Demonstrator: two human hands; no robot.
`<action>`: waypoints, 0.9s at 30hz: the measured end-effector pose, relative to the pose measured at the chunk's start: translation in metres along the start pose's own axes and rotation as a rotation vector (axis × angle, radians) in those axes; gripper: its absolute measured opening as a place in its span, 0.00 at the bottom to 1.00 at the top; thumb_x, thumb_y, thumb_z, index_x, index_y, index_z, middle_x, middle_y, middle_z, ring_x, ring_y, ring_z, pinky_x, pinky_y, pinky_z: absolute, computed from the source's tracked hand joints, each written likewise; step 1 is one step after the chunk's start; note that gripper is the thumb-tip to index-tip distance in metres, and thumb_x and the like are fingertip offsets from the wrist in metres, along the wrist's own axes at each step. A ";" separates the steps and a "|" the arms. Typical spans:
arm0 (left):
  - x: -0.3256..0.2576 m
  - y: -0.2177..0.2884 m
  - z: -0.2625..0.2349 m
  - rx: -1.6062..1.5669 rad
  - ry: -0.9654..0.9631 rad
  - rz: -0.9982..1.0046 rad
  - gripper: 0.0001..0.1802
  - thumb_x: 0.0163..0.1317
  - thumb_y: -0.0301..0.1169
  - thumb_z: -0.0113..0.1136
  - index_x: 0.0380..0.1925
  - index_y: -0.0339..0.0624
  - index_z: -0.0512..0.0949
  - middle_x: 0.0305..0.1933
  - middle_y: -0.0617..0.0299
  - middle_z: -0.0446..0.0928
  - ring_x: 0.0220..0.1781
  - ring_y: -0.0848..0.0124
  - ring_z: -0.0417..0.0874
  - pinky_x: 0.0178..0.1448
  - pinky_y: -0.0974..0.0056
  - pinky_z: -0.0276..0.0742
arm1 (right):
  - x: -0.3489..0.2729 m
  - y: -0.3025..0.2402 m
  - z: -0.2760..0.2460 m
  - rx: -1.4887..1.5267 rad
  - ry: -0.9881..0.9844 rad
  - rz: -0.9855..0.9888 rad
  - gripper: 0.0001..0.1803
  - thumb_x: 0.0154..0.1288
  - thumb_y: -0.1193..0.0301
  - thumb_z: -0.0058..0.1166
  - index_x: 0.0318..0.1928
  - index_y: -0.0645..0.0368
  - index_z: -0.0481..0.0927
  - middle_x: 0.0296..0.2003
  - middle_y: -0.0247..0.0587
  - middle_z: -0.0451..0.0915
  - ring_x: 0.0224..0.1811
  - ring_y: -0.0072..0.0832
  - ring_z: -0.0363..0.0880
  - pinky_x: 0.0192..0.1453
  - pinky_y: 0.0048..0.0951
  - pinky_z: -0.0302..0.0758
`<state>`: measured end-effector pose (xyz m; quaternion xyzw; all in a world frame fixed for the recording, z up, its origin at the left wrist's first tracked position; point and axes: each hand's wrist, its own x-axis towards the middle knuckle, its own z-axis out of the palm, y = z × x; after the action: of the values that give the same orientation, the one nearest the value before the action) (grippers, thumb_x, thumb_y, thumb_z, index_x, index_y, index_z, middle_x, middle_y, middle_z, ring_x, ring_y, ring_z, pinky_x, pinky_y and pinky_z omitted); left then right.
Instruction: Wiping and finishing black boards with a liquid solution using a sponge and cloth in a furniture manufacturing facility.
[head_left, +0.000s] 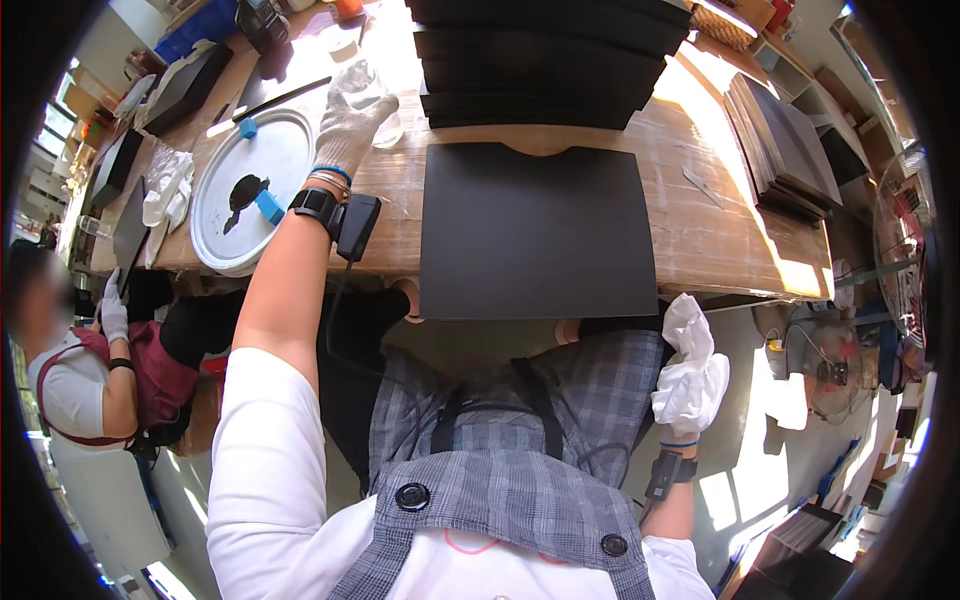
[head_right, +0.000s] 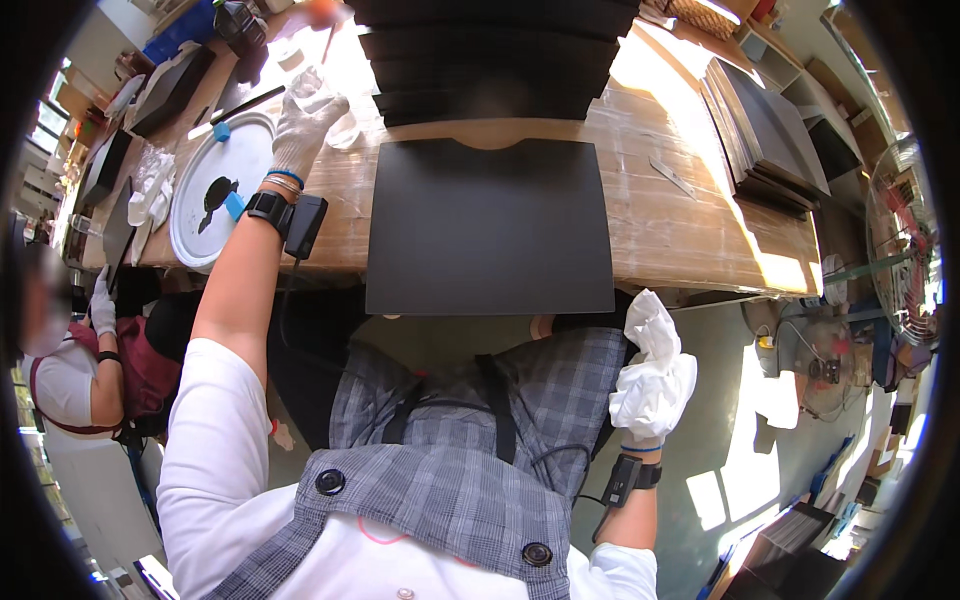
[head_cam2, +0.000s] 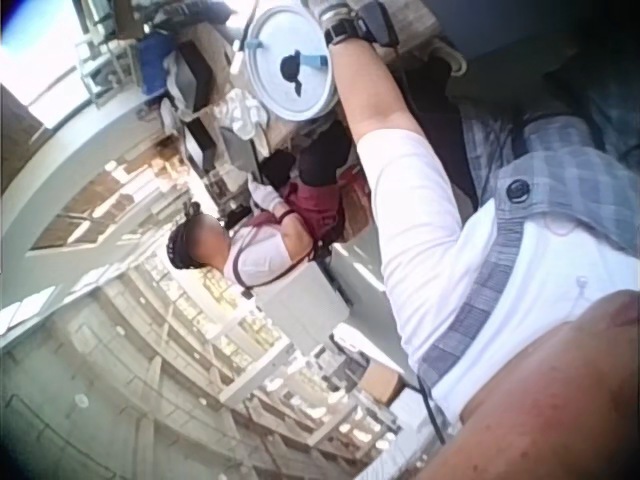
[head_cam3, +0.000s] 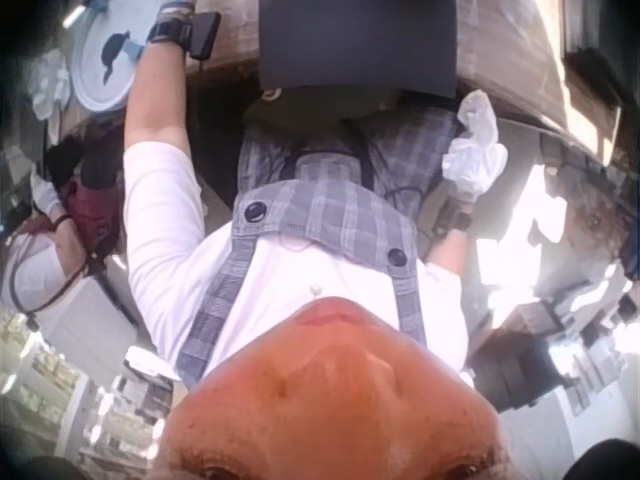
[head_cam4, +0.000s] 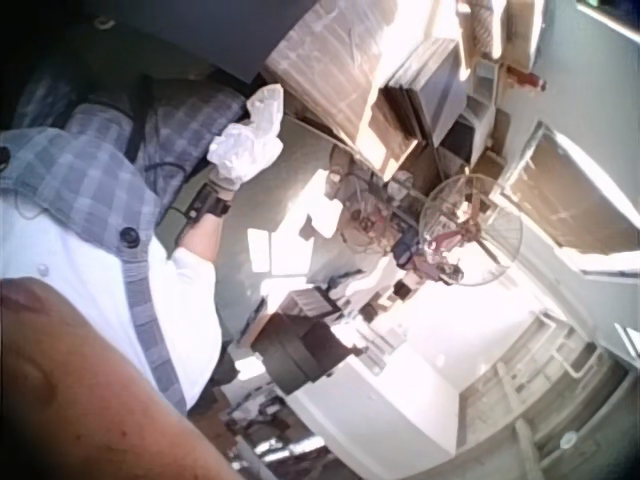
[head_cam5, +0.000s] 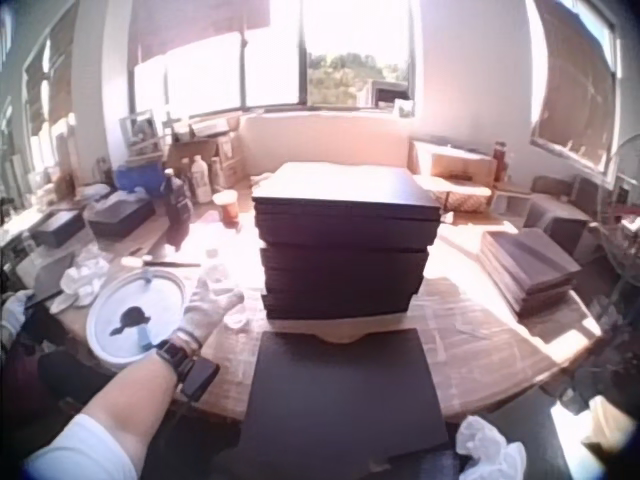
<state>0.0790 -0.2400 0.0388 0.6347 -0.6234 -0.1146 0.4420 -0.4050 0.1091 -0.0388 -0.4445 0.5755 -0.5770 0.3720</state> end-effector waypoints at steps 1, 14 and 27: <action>-0.007 0.021 -0.002 -0.041 -0.045 -0.077 0.46 0.50 0.46 0.75 0.64 0.35 0.66 0.59 0.49 0.76 0.60 0.60 0.78 0.63 0.62 0.73 | -0.003 0.005 -0.007 0.157 0.056 0.071 0.11 0.71 0.65 0.51 0.44 0.58 0.68 0.32 0.37 0.74 0.28 0.22 0.74 0.28 0.23 0.73; -0.087 0.066 -0.075 0.849 -0.449 0.669 0.38 0.54 0.30 0.66 0.68 0.53 0.67 0.51 0.50 0.79 0.53 0.51 0.79 0.57 0.52 0.75 | -0.011 0.033 -0.014 0.355 0.090 0.069 0.15 0.73 0.63 0.49 0.52 0.59 0.69 0.43 0.45 0.76 0.37 0.29 0.79 0.36 0.26 0.79; -0.081 0.091 -0.037 0.999 -0.434 0.789 0.38 0.55 0.27 0.62 0.69 0.55 0.66 0.50 0.53 0.78 0.55 0.53 0.78 0.58 0.50 0.72 | -0.028 0.027 -0.019 0.722 0.117 0.217 0.19 0.74 0.60 0.46 0.56 0.60 0.69 0.44 0.45 0.77 0.36 0.30 0.79 0.36 0.27 0.79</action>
<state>0.0258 -0.1366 0.0919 0.4500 -0.8615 0.2329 -0.0313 -0.4165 0.1399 -0.0670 -0.1874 0.3992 -0.7243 0.5301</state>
